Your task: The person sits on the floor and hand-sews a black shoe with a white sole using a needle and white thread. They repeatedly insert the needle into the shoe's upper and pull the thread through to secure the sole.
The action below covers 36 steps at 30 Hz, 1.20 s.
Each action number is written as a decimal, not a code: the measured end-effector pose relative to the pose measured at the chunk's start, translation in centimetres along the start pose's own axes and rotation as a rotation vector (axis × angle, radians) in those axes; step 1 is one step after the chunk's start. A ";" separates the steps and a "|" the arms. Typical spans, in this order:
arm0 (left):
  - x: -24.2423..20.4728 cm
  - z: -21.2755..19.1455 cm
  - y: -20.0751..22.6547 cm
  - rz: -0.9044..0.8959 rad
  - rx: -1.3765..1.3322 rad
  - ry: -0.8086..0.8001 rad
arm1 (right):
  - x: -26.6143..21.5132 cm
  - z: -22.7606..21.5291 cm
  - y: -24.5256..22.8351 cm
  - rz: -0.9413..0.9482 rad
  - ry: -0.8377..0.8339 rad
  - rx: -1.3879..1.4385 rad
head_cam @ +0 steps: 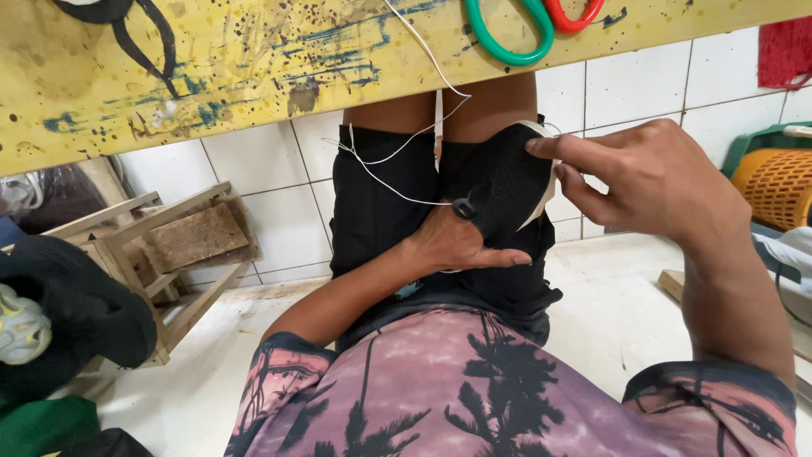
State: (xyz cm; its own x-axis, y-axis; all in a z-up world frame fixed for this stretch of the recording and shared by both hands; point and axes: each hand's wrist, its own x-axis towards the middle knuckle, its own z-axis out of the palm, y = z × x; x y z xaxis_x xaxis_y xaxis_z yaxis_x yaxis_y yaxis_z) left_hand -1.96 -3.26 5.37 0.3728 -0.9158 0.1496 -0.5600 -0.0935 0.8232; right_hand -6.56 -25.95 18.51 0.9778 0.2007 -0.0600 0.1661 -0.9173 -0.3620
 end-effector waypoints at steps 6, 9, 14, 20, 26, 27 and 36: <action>-0.1 0.2 0.0 -0.061 0.130 -0.083 | 0.1 -0.7 -0.9 0.026 -0.056 -0.119; -0.3 0.2 -0.4 -0.013 0.125 -0.147 | 0.6 -0.9 -1.0 0.001 -0.046 -0.086; -0.7 0.1 -0.6 0.075 0.134 -0.098 | 1.3 -1.2 -1.3 -0.008 -0.066 -0.088; -1.2 0.0 -0.9 0.104 0.111 0.008 | 0.2 0.6 -0.5 -0.098 0.080 0.017; -1.3 -0.9 -0.4 0.201 0.264 0.186 | -1.9 2.4 -0.1 0.105 0.015 0.020; -1.4 -0.8 -0.5 0.201 0.262 0.183 | -2.3 2.6 0.0 0.109 0.015 0.022; -1.8 -0.6 -1.0 0.132 0.151 -0.019 | -3.8 6.8 0.2 0.295 0.291 0.158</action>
State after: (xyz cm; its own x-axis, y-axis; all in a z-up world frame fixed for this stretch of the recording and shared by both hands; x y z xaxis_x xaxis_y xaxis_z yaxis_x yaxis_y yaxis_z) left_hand -1.60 -1.27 4.60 0.2758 -0.9310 0.2390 -0.7081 -0.0287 0.7055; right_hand -11.11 -24.59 12.30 0.9794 -0.1880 0.0739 -0.1253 -0.8523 -0.5078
